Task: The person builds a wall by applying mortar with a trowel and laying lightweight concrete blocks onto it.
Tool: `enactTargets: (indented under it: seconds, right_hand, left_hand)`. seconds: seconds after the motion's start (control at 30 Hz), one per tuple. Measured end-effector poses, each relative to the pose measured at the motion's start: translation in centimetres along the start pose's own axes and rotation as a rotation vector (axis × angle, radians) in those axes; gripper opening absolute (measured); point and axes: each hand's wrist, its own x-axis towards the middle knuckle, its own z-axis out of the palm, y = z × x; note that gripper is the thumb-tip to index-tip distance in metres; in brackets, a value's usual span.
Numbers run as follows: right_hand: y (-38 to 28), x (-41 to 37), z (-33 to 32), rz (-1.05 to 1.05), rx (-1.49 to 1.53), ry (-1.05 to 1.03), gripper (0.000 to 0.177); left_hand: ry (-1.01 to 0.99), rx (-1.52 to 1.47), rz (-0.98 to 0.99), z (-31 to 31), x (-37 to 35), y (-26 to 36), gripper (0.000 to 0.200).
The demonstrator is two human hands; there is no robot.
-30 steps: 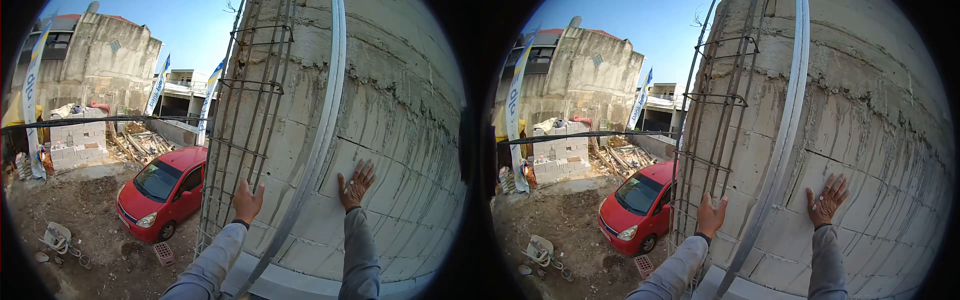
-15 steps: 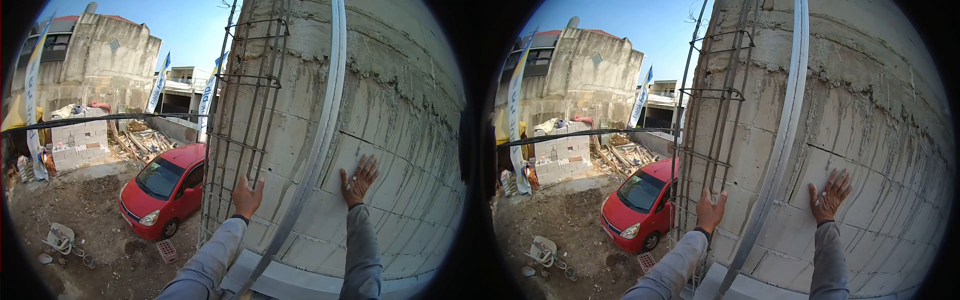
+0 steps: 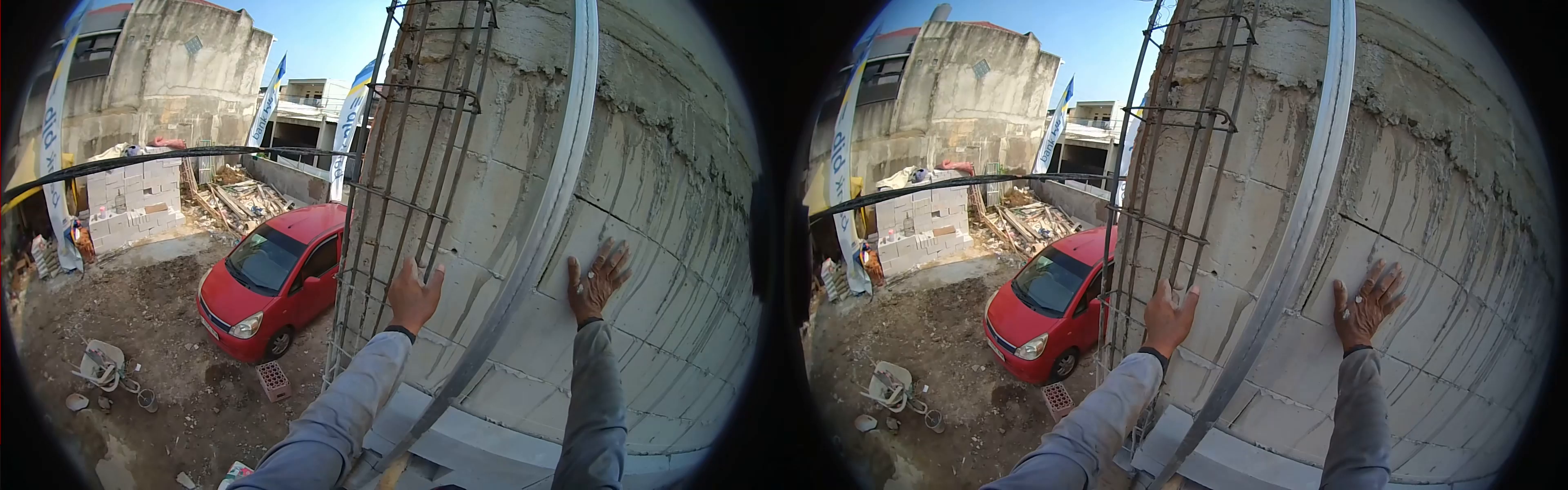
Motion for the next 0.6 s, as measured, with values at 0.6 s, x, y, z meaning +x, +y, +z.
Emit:
enactTargets:
  seconds: [0.6]
  right_hand:
    - [0.7,0.0,2.7,0.002,0.136,0.174,0.096]
  left_hand:
    - [-0.036,-0.02,-0.023,-0.4,0.6,1.0,0.042]
